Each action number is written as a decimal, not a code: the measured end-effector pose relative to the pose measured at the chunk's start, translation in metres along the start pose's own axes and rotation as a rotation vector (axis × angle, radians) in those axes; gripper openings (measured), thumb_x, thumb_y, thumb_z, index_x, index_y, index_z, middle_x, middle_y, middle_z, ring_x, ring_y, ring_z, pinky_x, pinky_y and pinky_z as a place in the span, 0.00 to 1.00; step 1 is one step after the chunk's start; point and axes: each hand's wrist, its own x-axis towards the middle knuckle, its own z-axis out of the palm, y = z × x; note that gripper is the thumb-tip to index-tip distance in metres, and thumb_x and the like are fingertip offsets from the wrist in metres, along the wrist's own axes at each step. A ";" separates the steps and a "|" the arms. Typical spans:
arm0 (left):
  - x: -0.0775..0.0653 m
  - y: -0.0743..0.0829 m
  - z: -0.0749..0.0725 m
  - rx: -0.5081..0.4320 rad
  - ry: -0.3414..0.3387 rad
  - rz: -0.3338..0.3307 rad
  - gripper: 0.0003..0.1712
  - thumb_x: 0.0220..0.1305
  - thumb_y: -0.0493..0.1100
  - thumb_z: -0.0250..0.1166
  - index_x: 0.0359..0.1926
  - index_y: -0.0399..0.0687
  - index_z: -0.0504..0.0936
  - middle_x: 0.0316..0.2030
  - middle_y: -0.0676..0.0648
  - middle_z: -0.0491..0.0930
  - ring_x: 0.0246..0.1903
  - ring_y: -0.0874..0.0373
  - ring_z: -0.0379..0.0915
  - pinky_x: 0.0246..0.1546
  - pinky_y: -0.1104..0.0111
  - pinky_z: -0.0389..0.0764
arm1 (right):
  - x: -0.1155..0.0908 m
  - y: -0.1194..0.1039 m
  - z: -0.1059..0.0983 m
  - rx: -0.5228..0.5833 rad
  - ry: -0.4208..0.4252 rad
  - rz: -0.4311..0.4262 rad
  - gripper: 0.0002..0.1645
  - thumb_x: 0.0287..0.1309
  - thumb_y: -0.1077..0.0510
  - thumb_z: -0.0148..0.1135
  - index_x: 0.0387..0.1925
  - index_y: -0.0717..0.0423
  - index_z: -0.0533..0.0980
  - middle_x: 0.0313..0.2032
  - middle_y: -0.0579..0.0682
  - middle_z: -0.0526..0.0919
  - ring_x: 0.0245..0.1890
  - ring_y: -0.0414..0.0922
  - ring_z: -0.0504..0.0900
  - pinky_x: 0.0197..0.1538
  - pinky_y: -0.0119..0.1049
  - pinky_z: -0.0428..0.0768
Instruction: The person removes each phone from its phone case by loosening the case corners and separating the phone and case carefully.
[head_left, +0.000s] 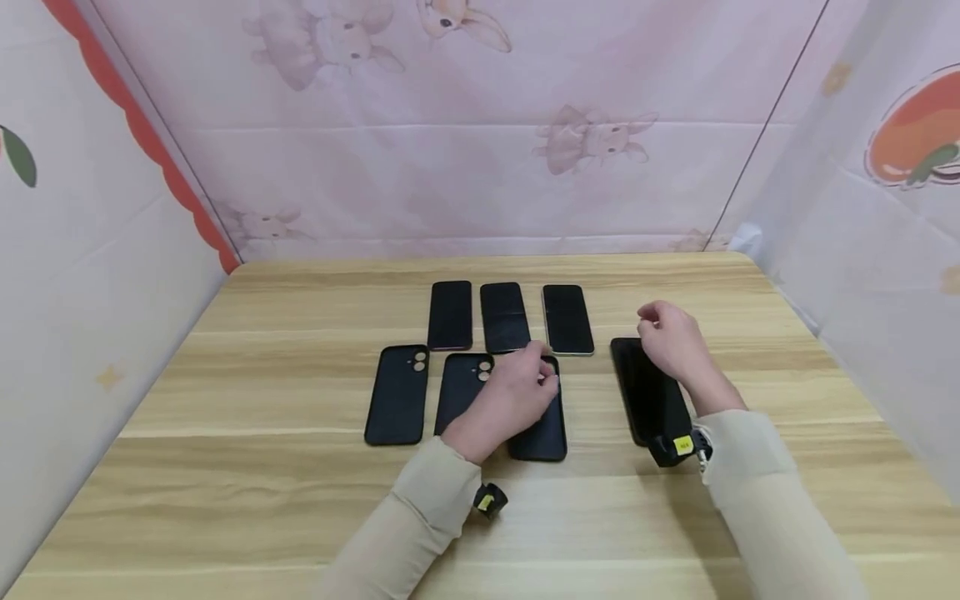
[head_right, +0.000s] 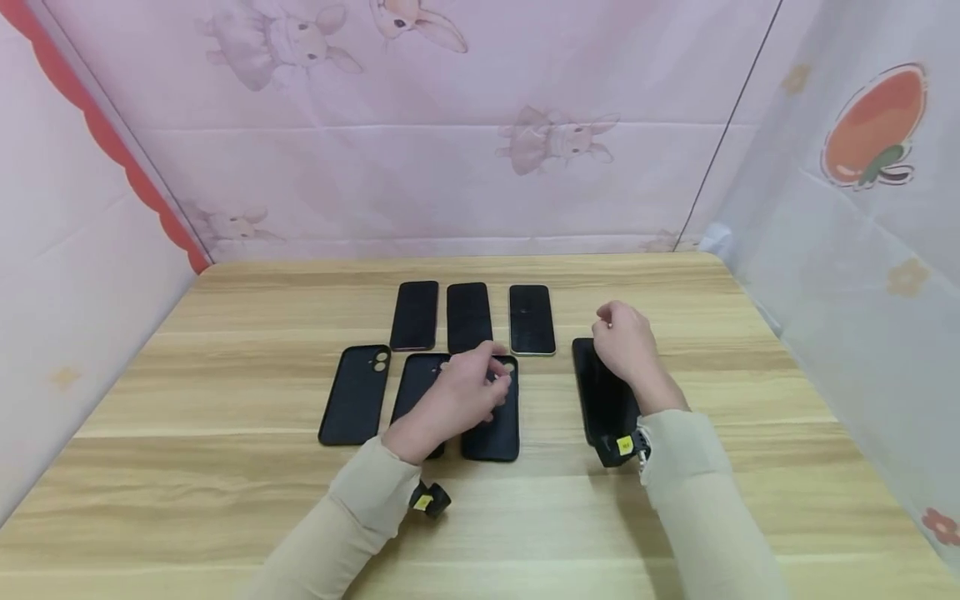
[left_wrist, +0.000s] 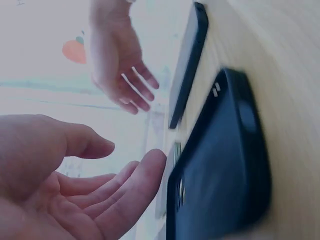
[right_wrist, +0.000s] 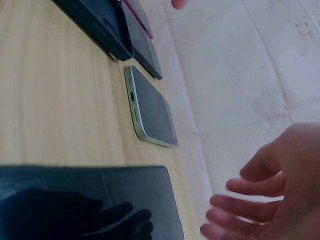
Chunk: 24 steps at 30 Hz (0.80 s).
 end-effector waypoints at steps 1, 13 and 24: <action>0.002 0.003 0.002 -0.034 -0.024 -0.011 0.24 0.70 0.41 0.58 0.65 0.42 0.70 0.47 0.50 0.84 0.37 0.61 0.79 0.40 0.69 0.80 | -0.003 0.003 -0.001 -0.025 -0.002 0.002 0.25 0.68 0.62 0.40 0.60 0.73 0.69 0.58 0.72 0.74 0.59 0.65 0.73 0.61 0.59 0.72; 0.029 0.040 0.039 -0.339 -0.228 -0.123 0.35 0.67 0.41 0.59 0.72 0.42 0.61 0.62 0.43 0.77 0.42 0.60 0.83 0.46 0.68 0.81 | -0.034 0.023 -0.003 -0.280 -0.184 0.124 0.27 0.70 0.55 0.45 0.55 0.78 0.70 0.54 0.77 0.74 0.46 0.63 0.78 0.47 0.57 0.78; 0.029 0.053 0.063 -0.610 -0.225 -0.209 0.36 0.63 0.37 0.62 0.72 0.40 0.62 0.64 0.39 0.74 0.56 0.54 0.75 0.56 0.60 0.78 | -0.032 0.020 0.004 -0.379 -0.224 0.212 0.25 0.70 0.52 0.46 0.50 0.70 0.76 0.55 0.74 0.73 0.46 0.60 0.76 0.39 0.54 0.79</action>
